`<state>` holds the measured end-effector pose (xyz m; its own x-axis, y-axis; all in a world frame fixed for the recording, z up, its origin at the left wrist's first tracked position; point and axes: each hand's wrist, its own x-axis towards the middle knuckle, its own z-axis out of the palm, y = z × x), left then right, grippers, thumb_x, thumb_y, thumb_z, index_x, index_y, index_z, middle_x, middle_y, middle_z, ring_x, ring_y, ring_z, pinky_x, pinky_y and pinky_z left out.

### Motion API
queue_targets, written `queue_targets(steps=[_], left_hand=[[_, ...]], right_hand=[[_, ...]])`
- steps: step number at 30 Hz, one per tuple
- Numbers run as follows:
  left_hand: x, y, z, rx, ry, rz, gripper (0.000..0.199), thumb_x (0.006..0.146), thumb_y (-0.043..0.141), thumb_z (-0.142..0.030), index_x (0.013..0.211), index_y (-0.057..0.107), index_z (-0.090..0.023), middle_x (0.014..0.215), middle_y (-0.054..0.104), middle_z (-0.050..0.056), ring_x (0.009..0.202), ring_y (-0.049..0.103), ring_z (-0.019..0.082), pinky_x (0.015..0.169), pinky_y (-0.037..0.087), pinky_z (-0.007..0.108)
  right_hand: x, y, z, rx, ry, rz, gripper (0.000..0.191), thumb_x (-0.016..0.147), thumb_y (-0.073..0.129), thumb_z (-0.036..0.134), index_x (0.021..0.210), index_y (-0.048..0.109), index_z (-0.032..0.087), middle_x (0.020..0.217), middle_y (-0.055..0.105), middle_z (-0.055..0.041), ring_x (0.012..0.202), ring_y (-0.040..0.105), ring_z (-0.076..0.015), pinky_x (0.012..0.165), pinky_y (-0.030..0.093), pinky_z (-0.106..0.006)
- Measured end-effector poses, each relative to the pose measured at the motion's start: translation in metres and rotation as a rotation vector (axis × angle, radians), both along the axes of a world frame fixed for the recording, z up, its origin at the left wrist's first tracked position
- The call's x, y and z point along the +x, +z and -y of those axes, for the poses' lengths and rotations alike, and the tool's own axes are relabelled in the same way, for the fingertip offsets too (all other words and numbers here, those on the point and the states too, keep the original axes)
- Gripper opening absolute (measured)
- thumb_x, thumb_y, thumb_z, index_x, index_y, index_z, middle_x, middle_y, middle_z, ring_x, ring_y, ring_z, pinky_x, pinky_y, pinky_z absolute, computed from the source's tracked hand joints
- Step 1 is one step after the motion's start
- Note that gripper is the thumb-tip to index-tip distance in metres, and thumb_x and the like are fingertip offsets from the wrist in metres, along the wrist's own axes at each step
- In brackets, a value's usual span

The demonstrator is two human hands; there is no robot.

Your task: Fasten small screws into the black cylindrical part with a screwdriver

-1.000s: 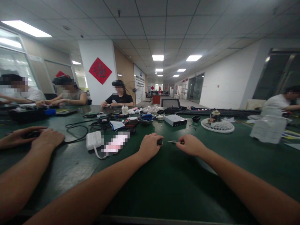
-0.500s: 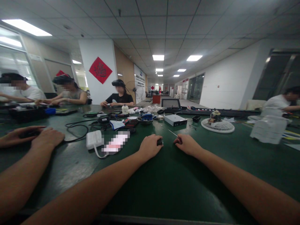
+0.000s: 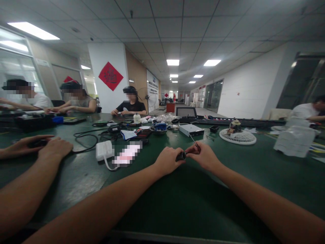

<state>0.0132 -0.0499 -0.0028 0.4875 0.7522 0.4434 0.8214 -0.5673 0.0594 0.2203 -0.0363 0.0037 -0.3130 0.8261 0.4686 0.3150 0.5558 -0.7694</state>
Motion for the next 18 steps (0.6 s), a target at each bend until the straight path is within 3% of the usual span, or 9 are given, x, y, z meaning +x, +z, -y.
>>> queue_targets(steps=[5, 8, 15, 18], left_hand=[[0.0, 0.001, 0.0, 0.01, -0.061, -0.006, 0.038, 0.086, 0.069, -0.048, 0.113, 0.064, -0.022, 0.096, 0.071, 0.006, 0.09, 0.064, 0.025, 0.084, 0.044, 0.036], [-0.001, 0.002, 0.0, -0.001, -0.124, -0.011, 0.036, 0.086, 0.069, -0.047, 0.111, 0.064, -0.022, 0.096, 0.07, 0.005, 0.092, 0.064, 0.024, 0.087, 0.043, 0.036], [-0.001, 0.002, 0.001, -0.002, -0.106, 0.037, 0.035, 0.087, 0.069, -0.048, 0.11, 0.064, -0.022, 0.097, 0.07, 0.005, 0.092, 0.063, 0.024, 0.085, 0.042, 0.036], [-0.002, 0.004, 0.002, -0.029, -0.151, 0.012, 0.036, 0.086, 0.069, -0.048, 0.111, 0.064, -0.022, 0.097, 0.07, 0.005, 0.092, 0.063, 0.024, 0.085, 0.042, 0.036]], right_hand=[[0.002, -0.004, -0.002, 0.006, 0.012, 0.073, 0.028, 0.072, 0.073, 0.017, 0.076, 0.046, 0.023, 0.095, 0.075, -0.0054, 0.081, 0.073, -0.021, 0.072, 0.057, -0.034], [0.001, -0.004, -0.001, 0.026, -0.051, 0.134, 0.027, 0.07, 0.076, 0.018, 0.078, 0.051, 0.022, 0.086, 0.074, -0.0036, 0.074, 0.071, -0.0205, 0.068, 0.056, -0.034], [-0.001, 0.004, 0.009, 0.006, -0.019, 0.083, 0.036, 0.072, 0.074, 0.018, 0.068, 0.038, 0.024, 0.083, 0.074, -0.0023, 0.08, 0.071, -0.0197, 0.069, 0.053, -0.03], [0.0, 0.004, 0.007, 0.045, -0.078, 0.195, 0.028, 0.07, 0.076, 0.019, 0.072, 0.049, 0.022, 0.077, 0.07, -0.0002, 0.07, 0.065, -0.0174, 0.062, 0.049, -0.029]])
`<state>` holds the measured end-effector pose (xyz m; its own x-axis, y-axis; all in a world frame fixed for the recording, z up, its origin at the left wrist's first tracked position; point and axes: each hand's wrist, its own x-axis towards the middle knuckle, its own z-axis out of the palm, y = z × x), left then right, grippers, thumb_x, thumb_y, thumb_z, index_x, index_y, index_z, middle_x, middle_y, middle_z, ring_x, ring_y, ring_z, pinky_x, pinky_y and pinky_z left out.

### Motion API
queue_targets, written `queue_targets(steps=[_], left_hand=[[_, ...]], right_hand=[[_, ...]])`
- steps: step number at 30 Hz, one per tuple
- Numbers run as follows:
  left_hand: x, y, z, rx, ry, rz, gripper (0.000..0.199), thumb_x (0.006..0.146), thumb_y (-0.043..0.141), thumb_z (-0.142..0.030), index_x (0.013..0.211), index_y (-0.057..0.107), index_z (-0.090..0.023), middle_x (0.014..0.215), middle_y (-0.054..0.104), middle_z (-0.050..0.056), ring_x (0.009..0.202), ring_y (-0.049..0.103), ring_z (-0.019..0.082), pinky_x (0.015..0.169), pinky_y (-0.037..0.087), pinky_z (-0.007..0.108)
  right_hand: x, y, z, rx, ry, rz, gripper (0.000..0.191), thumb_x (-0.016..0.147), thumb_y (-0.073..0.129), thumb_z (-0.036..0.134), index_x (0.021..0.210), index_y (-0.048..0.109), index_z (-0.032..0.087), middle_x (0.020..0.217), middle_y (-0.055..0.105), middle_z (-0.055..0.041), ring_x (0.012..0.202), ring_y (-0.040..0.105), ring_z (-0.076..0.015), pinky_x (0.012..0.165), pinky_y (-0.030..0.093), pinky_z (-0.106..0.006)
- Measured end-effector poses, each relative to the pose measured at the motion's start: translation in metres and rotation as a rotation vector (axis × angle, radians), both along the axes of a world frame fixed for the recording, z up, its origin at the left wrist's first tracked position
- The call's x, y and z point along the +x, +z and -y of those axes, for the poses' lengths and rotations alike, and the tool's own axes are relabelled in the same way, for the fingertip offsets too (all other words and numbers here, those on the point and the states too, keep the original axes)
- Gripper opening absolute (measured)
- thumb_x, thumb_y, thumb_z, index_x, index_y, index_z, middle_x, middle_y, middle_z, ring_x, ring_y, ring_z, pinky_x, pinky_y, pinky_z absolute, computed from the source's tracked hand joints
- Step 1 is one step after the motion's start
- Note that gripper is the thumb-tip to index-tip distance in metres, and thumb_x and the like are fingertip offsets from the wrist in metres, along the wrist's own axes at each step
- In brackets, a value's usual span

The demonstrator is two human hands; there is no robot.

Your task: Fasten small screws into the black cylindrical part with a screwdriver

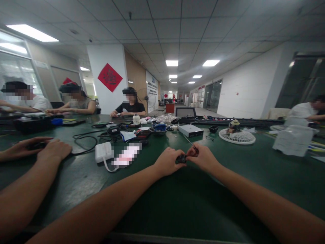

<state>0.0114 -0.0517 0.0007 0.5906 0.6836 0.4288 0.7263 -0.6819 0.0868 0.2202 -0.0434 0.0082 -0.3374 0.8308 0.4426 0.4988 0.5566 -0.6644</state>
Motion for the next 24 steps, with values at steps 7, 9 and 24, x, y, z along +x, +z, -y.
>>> queue_targets(steps=[7, 9, 24], left_hand=[[-0.003, 0.006, 0.003, -0.018, -0.081, -0.047, 0.03, 0.088, 0.068, -0.039, 0.115, 0.065, -0.025, 0.102, 0.071, 0.005, 0.098, 0.063, 0.023, 0.091, 0.041, 0.035], [-0.004, 0.006, 0.003, -0.018, -0.103, -0.057, 0.03, 0.089, 0.067, -0.036, 0.117, 0.065, -0.026, 0.104, 0.071, 0.005, 0.1, 0.063, 0.023, 0.094, 0.04, 0.036], [-0.004, -0.009, -0.012, -0.073, 0.183, 0.188, 0.028, 0.082, 0.07, -0.034, 0.109, 0.068, -0.025, 0.1, 0.075, 0.003, 0.095, 0.07, 0.023, 0.087, 0.05, 0.034]], right_hand=[[0.004, -0.003, -0.002, 0.056, -0.027, 0.194, 0.024, 0.073, 0.078, 0.033, 0.077, 0.058, 0.02, 0.072, 0.064, 0.0009, 0.064, 0.057, -0.0153, 0.056, 0.039, -0.027], [0.004, -0.002, 0.001, 0.066, -0.029, 0.225, 0.023, 0.075, 0.076, 0.034, 0.076, 0.057, 0.02, 0.072, 0.065, 0.0007, 0.064, 0.057, -0.0151, 0.055, 0.037, -0.027], [0.005, 0.001, -0.002, 0.172, -0.186, 0.532, 0.034, 0.102, 0.038, 0.034, 0.084, 0.063, 0.021, 0.08, 0.07, -0.0079, 0.073, 0.063, -0.0206, 0.06, 0.033, -0.03]])
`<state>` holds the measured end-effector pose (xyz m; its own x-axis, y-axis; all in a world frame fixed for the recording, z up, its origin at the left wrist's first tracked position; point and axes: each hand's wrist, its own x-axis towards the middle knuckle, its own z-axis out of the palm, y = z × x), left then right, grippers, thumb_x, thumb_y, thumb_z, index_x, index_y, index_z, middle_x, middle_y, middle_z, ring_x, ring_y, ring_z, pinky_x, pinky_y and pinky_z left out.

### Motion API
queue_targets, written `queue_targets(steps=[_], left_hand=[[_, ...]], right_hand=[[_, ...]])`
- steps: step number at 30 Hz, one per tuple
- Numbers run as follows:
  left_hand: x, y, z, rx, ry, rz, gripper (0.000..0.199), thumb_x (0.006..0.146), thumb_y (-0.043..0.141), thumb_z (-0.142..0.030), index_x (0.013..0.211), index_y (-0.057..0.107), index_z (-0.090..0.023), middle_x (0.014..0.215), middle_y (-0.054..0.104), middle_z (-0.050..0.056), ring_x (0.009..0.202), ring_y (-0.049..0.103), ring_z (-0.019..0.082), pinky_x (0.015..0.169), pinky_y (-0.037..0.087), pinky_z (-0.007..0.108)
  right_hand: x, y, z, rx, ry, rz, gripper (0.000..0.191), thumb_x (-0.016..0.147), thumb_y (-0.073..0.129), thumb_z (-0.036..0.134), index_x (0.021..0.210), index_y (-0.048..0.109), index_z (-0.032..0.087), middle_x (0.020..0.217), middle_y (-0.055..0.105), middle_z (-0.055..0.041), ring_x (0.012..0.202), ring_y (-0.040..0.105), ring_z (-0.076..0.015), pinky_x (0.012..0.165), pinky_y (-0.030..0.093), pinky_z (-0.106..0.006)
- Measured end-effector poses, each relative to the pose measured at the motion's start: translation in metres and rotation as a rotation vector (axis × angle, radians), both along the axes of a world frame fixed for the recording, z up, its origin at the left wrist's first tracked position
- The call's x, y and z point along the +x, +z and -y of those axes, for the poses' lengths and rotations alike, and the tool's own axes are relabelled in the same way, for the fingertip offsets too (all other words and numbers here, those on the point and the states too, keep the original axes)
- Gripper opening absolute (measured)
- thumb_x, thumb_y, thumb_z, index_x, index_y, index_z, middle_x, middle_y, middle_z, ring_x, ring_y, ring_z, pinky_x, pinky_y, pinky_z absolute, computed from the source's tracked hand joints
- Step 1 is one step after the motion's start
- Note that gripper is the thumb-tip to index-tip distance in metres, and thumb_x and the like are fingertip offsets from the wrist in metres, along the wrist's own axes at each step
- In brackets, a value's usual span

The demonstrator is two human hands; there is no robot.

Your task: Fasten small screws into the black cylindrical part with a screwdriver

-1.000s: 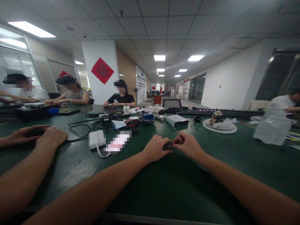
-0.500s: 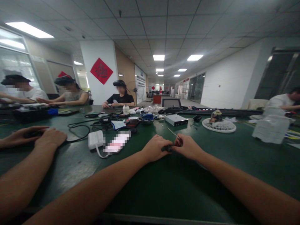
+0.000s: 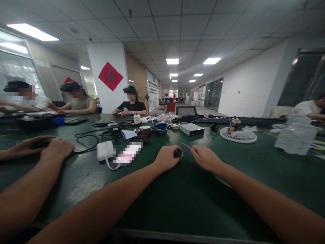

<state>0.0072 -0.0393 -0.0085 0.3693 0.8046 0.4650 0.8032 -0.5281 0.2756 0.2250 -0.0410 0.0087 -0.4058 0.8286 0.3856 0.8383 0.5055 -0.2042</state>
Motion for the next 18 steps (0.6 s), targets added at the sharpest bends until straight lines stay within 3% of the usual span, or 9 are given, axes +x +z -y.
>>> queue_targets(steps=[6, 9, 12, 18], left_hand=[[-0.0108, -0.0007, -0.0086, -0.057, 0.232, 0.144, 0.039, 0.077, 0.074, -0.031, 0.114, 0.062, -0.023, 0.102, 0.075, 0.006, 0.094, 0.071, 0.025, 0.08, 0.052, 0.033], [-0.01, -0.0005, -0.0073, -0.05, 0.177, 0.119, 0.032, 0.078, 0.073, -0.032, 0.108, 0.064, -0.024, 0.097, 0.075, 0.005, 0.092, 0.071, 0.024, 0.078, 0.052, 0.032], [-0.0064, 0.0005, -0.0039, -0.007, 0.072, 0.076, 0.027, 0.079, 0.073, -0.032, 0.104, 0.066, -0.024, 0.095, 0.075, 0.003, 0.09, 0.07, 0.023, 0.08, 0.052, 0.032], [-0.0035, 0.0039, 0.0004, 0.056, 0.07, 0.022, 0.024, 0.078, 0.074, -0.031, 0.101, 0.069, -0.026, 0.094, 0.075, 0.002, 0.091, 0.07, 0.023, 0.082, 0.05, 0.033]], right_hand=[[0.01, 0.0058, -0.0036, -0.05, 0.129, -0.097, 0.027, 0.095, 0.053, 0.034, 0.107, 0.076, 0.026, 0.093, 0.077, -0.0049, 0.081, 0.068, -0.0223, 0.069, 0.045, -0.032], [0.0093, 0.0068, -0.0019, -0.051, 0.21, -0.139, 0.028, 0.093, 0.055, 0.033, 0.111, 0.077, 0.028, 0.097, 0.078, -0.0035, 0.082, 0.069, -0.0224, 0.074, 0.049, -0.034], [0.0072, 0.0064, -0.0015, -0.03, 0.207, -0.133, 0.028, 0.091, 0.057, 0.031, 0.109, 0.079, 0.029, 0.098, 0.079, -0.0033, 0.082, 0.069, -0.0229, 0.075, 0.05, -0.034], [0.0063, 0.0039, -0.0019, -0.04, 0.155, -0.101, 0.028, 0.088, 0.058, 0.031, 0.105, 0.081, 0.028, 0.087, 0.078, -0.0034, 0.072, 0.068, -0.0211, 0.067, 0.047, -0.032]])
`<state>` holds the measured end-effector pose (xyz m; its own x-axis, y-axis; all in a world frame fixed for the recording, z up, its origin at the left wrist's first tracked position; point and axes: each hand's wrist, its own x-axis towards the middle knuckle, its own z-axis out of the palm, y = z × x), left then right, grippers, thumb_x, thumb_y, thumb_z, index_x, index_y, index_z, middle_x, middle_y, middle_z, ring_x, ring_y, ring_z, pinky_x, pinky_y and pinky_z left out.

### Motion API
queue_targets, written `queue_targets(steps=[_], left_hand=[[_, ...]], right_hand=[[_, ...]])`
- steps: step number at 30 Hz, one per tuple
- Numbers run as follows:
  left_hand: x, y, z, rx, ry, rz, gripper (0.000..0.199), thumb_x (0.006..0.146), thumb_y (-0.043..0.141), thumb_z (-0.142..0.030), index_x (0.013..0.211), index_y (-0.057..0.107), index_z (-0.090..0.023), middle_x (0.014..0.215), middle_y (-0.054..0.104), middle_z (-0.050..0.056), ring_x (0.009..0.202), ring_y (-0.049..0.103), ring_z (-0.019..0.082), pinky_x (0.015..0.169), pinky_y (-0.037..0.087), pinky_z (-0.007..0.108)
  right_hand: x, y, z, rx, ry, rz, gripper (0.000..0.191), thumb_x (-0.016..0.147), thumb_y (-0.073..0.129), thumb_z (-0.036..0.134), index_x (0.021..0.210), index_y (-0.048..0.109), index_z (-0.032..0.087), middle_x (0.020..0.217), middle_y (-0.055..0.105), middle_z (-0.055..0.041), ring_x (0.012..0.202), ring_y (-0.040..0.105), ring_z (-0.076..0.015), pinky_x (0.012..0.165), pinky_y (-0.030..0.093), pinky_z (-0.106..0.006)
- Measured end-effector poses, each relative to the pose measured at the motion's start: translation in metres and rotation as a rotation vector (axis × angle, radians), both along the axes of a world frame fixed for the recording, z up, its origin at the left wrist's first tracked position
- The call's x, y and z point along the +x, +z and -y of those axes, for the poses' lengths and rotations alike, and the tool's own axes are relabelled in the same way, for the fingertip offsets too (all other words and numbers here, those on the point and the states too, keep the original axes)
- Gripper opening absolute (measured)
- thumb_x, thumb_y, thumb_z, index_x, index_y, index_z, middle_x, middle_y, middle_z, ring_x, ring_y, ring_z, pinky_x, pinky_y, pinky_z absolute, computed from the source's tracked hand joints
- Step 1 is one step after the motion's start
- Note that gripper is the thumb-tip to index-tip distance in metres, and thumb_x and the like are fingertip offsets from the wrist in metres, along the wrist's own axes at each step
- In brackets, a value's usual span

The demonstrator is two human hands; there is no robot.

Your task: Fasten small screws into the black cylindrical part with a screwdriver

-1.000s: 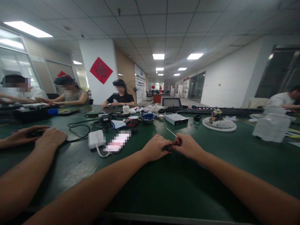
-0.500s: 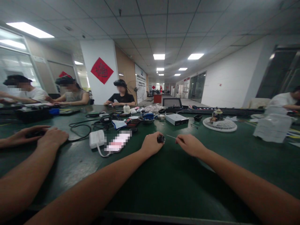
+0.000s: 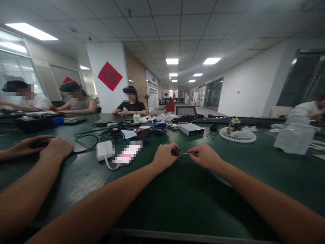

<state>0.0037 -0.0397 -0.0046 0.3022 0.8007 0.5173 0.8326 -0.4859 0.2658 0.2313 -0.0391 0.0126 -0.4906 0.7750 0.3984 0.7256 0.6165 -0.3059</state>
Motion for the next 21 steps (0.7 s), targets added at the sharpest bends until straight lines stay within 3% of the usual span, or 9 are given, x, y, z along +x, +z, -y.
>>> queue_targets(steps=[4, 9, 14, 21], left_hand=[[0.0, 0.002, 0.002, 0.014, -0.015, -0.031, 0.025, 0.078, 0.074, -0.03, 0.102, 0.071, -0.027, 0.096, 0.076, 0.001, 0.092, 0.069, 0.023, 0.085, 0.049, 0.034], [0.002, 0.003, 0.004, 0.009, -0.017, -0.031, 0.026, 0.082, 0.072, -0.033, 0.107, 0.071, -0.028, 0.102, 0.076, 0.001, 0.096, 0.069, 0.024, 0.089, 0.049, 0.036], [0.001, 0.001, 0.002, -0.004, -0.057, -0.041, 0.029, 0.079, 0.074, -0.028, 0.107, 0.071, -0.029, 0.107, 0.075, 0.0, 0.103, 0.067, 0.024, 0.093, 0.048, 0.036], [0.001, 0.001, 0.003, 0.028, -0.078, -0.071, 0.028, 0.081, 0.072, -0.028, 0.108, 0.071, -0.029, 0.105, 0.075, 0.0, 0.099, 0.067, 0.024, 0.089, 0.046, 0.038]], right_hand=[[0.003, -0.005, -0.005, -0.136, 0.133, -0.132, 0.03, 0.088, 0.056, 0.031, 0.104, 0.08, 0.023, 0.08, 0.077, -0.0016, 0.067, 0.065, -0.0179, 0.063, 0.047, -0.028], [0.006, -0.007, -0.012, -0.121, 0.02, -0.192, 0.029, 0.086, 0.059, 0.033, 0.101, 0.081, 0.021, 0.077, 0.076, -0.0027, 0.064, 0.063, -0.0176, 0.059, 0.044, -0.028], [0.008, -0.007, -0.013, -0.245, 0.132, -0.197, 0.028, 0.086, 0.059, 0.033, 0.097, 0.081, 0.02, 0.072, 0.074, -0.0019, 0.061, 0.061, -0.0162, 0.057, 0.044, -0.027], [0.008, -0.007, -0.013, -0.245, 0.097, -0.235, 0.026, 0.085, 0.061, 0.031, 0.096, 0.08, 0.017, 0.075, 0.075, -0.0025, 0.064, 0.063, -0.0164, 0.061, 0.046, -0.026]])
